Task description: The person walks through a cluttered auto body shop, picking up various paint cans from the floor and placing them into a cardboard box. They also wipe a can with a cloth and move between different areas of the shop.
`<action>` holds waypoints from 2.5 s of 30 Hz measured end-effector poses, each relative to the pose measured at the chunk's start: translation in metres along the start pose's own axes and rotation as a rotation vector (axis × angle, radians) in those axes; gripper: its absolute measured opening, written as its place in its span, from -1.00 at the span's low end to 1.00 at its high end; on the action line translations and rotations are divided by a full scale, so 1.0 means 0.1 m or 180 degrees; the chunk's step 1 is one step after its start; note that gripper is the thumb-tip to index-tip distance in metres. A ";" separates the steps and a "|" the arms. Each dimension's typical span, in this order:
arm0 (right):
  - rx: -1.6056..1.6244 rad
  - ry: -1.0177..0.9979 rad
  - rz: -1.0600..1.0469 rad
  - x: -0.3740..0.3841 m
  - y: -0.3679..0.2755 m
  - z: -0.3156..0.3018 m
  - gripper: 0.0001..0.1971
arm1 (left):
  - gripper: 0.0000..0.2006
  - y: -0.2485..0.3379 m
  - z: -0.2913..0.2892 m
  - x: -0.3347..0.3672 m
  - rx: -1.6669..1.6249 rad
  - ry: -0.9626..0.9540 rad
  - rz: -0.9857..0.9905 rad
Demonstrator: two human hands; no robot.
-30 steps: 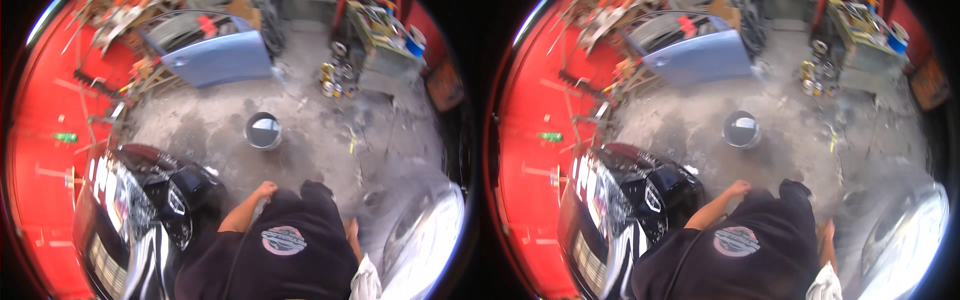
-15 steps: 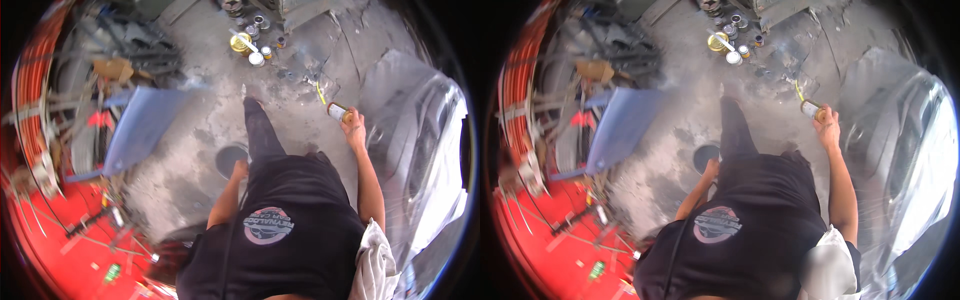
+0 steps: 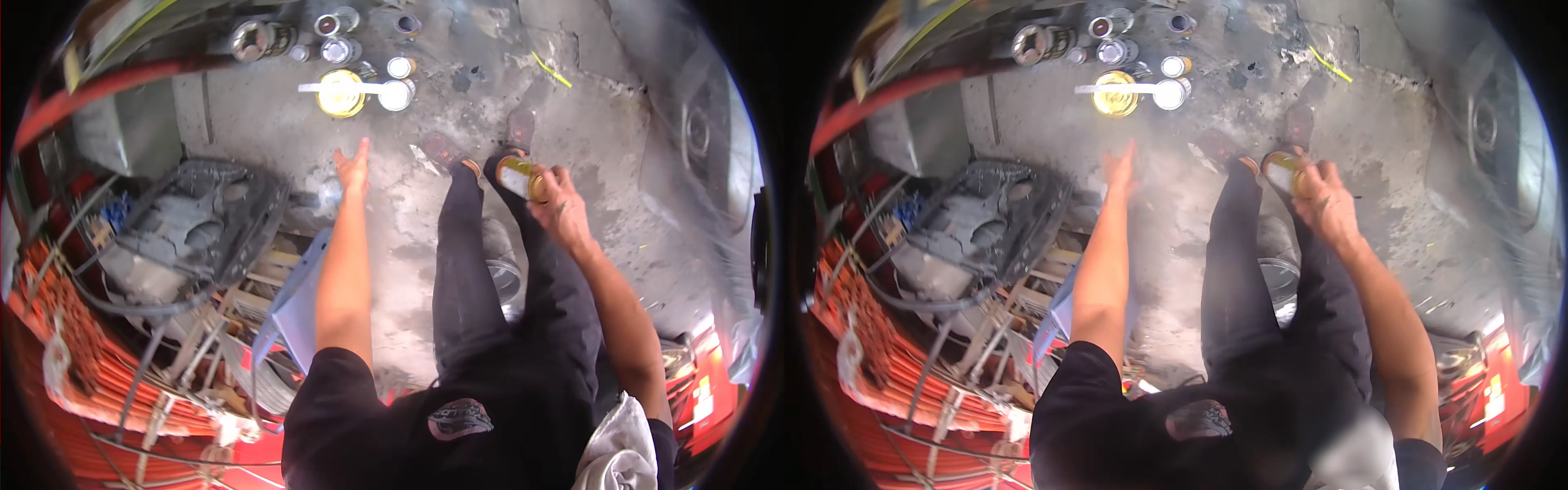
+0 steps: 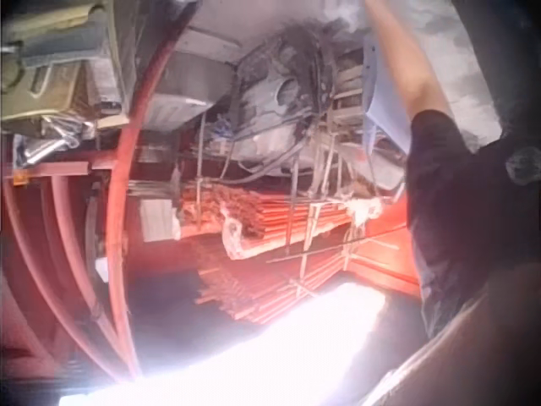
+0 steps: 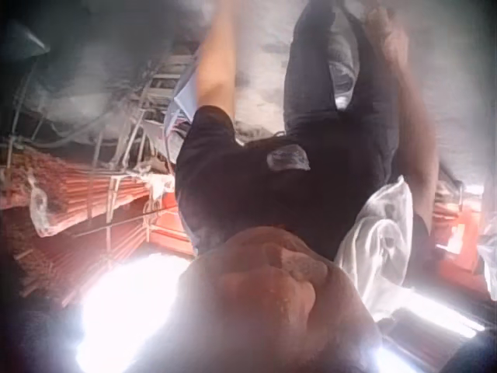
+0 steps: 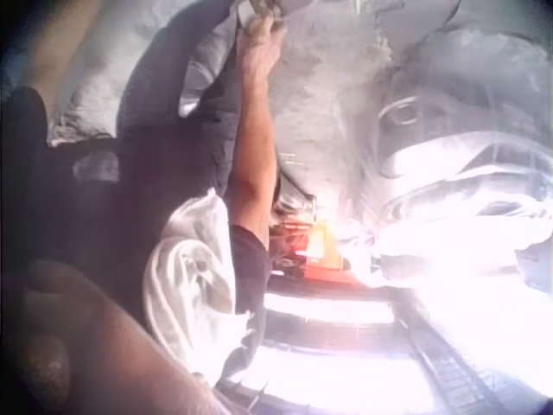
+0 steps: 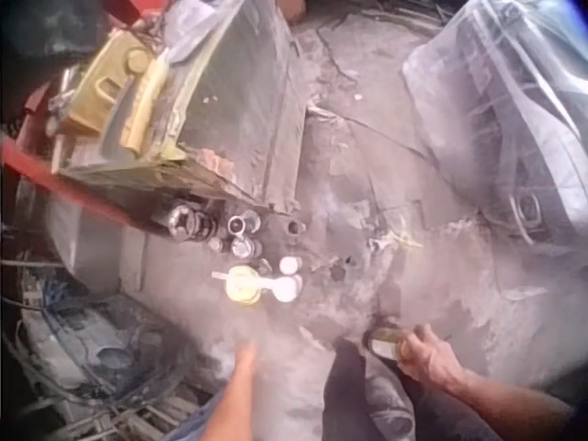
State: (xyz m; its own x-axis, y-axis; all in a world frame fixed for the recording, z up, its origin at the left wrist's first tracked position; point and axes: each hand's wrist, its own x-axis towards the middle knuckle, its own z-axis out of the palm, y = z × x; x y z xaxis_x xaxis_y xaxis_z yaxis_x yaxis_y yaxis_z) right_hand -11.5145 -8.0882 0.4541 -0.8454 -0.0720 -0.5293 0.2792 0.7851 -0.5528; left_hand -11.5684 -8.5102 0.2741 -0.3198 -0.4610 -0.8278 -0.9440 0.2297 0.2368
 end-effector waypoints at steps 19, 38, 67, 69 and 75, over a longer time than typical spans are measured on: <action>0.0647 -0.1667 0.0373 0.75 0.88 1.61 -0.27 | 0.43 0.74 1.01 2.32 0.1553 0.1679 -0.0102; 0.0913 -0.1603 0.0301 1.06 0.69 1.73 -0.26 | 0.24 0.14 -0.24 2.32 0.3077 0.0587 0.2336; 0.0692 -0.1473 0.0377 0.96 0.90 1.75 -0.29 | 0.37 -0.30 0.17 2.20 0.2922 0.1145 0.1967; 0.0754 -0.1496 0.0385 0.96 0.90 1.72 -0.29 | 0.38 -0.30 0.13 2.22 0.2993 0.1122 0.1919; 0.0523 -0.1245 0.0335 0.92 0.99 1.75 -0.30 | 0.31 -0.03 0.18 2.10 0.2845 0.0538 0.1570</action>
State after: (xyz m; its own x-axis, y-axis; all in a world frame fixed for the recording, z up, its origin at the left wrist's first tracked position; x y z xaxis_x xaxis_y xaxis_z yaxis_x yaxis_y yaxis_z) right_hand -11.4848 -8.1242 0.2382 -0.5812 -0.2491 -0.7747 0.4502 0.6946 -0.5611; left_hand -11.6317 -8.5923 0.0907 -0.7273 -0.2413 -0.6425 -0.3223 0.9466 0.0092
